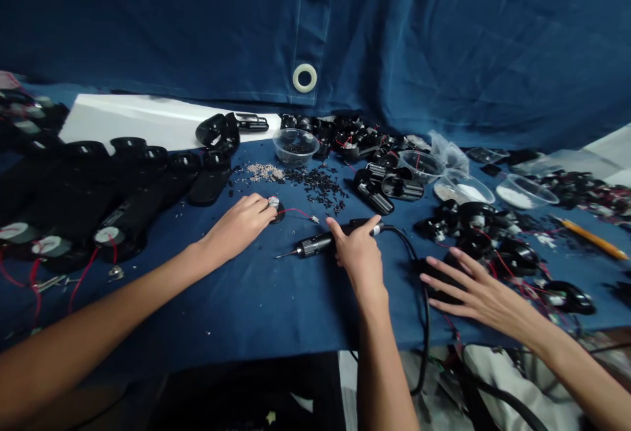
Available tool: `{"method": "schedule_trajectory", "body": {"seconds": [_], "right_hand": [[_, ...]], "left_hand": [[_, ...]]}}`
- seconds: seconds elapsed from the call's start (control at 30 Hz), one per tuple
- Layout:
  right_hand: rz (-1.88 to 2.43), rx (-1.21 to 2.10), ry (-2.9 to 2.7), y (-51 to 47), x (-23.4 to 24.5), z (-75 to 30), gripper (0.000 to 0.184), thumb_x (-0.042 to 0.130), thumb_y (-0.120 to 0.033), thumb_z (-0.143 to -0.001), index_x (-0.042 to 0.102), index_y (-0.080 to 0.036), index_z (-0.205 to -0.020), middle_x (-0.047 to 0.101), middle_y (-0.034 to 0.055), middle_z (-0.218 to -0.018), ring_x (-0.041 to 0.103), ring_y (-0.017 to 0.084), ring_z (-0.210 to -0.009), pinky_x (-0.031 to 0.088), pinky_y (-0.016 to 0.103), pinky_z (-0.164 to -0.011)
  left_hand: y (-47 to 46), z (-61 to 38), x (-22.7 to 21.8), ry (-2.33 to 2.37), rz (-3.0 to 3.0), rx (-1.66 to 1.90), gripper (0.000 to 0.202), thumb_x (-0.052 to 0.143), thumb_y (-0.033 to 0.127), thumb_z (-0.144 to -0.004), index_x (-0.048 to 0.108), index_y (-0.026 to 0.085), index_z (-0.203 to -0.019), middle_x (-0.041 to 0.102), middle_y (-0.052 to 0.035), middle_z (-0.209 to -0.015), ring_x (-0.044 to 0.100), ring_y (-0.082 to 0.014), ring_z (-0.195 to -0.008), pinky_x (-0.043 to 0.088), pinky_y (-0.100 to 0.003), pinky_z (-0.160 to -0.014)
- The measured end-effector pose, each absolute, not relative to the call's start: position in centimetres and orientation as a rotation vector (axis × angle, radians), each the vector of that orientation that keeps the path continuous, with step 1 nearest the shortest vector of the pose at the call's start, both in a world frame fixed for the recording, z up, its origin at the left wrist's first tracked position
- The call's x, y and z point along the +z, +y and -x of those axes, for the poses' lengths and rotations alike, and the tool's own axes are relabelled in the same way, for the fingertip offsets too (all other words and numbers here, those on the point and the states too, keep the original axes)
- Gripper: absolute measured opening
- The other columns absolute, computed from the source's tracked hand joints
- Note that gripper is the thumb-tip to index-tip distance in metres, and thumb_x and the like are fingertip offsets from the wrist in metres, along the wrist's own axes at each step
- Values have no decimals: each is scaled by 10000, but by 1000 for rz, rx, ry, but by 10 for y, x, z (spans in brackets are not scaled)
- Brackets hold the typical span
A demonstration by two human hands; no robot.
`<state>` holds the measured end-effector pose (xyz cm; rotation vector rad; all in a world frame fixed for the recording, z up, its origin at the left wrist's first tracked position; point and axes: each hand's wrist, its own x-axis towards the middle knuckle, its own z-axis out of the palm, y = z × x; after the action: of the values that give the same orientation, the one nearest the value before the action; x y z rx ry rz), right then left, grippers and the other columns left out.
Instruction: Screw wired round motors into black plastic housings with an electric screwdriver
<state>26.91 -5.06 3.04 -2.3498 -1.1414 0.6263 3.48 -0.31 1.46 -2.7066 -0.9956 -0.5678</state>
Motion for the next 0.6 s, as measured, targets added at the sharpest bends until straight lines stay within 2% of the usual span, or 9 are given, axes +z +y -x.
{"method": "schedule_trajectory", "body": {"seconds": [0.07, 0.13, 0.2, 0.27, 0.3, 0.33, 0.4, 0.5, 0.6], "right_hand": [[2224, 679, -1048, -47, 24, -270, 1231, 658, -570, -672, -121, -14, -1446, 571, -27, -498, 569, 234, -414, 464, 344, -468], [2108, 694, -969, -49, 21, -271, 1170, 691, -506, -657, -44, -61, -1451, 563, -46, -522, 549, 207, -407, 438, 308, -415], [1964, 664, -891, -56, 22, -271, 954, 697, -490, -650, 224, -119, -1390, 545, -56, -555, 519, 165, -412, 412, 274, -396], [1701, 642, -767, -65, 28, -270, 615, 703, -463, -647, 482, -163, -1136, 496, -69, -584, 464, 108, -427, 369, 230, -389], [1538, 641, -703, -68, 33, -269, 467, 700, -438, -653, 529, -171, -996, 468, -72, -601, 436, 82, -444, 350, 209, -396], [1381, 650, -650, -71, 38, -267, 367, 686, -415, -670, 540, -172, -903, 450, -71, -624, 416, 63, -469, 339, 191, -409], [1122, 656, -562, -72, 52, -262, 266, 646, -370, -705, 549, -169, -849, 451, -62, -683, 401, 45, -522, 341, 168, -448], [999, 632, -521, -68, 70, -252, 213, 592, -365, -751, 547, -180, -845, 469, -53, -726, 401, 46, -550, 351, 164, -473], [1010, 688, -569, -63, 78, -245, 217, 594, -387, -762, 493, -195, -763, 387, -69, -634, 359, 55, -492, 324, 177, -427]], "left_hand": [[-1, -34, 15, -974, 2751, -578, 163, 403, 144, -953, 563, 115, -949, 561, -84, -1013, 477, -207, -917, 416, -325, -778], [0, -31, 17, -945, 2806, -602, 173, 397, 147, -957, 563, 111, -925, 558, -76, -965, 480, -196, -905, 425, -317, -797], [1, -26, 20, -896, 2887, -623, 172, 408, 156, -956, 569, 113, -913, 553, -67, -925, 484, -188, -907, 433, -305, -806], [2, -20, 23, -838, 2986, -641, 160, 430, 172, -952, 578, 123, -916, 551, -61, -901, 490, -179, -921, 441, -287, -800], [1, -17, 23, -815, 3031, -647, 154, 438, 179, -951, 582, 130, -927, 554, -58, -900, 494, -175, -931, 444, -280, -801], [1, -15, 24, -805, 3067, -658, 152, 441, 184, -951, 585, 137, -937, 558, -54, -904, 498, -170, -940, 445, -275, -805], [-1, -11, 23, -830, 3105, -705, 151, 445, 187, -951, 592, 153, -950, 571, -44, -917, 507, -160, -957, 444, -272, -830], [-8, -9, 24, -962, 3125, -805, 159, 460, 202, -947, 603, 171, -1008, 587, -32, -981, 527, -149, -998, 435, -283, -897], [-26, -10, 30, -1140, 3088, -932, 206, 480, 247, -941, 574, 177, -1111, 586, -40, -1074, 547, -150, -1026, 433, -308, -936]]}}
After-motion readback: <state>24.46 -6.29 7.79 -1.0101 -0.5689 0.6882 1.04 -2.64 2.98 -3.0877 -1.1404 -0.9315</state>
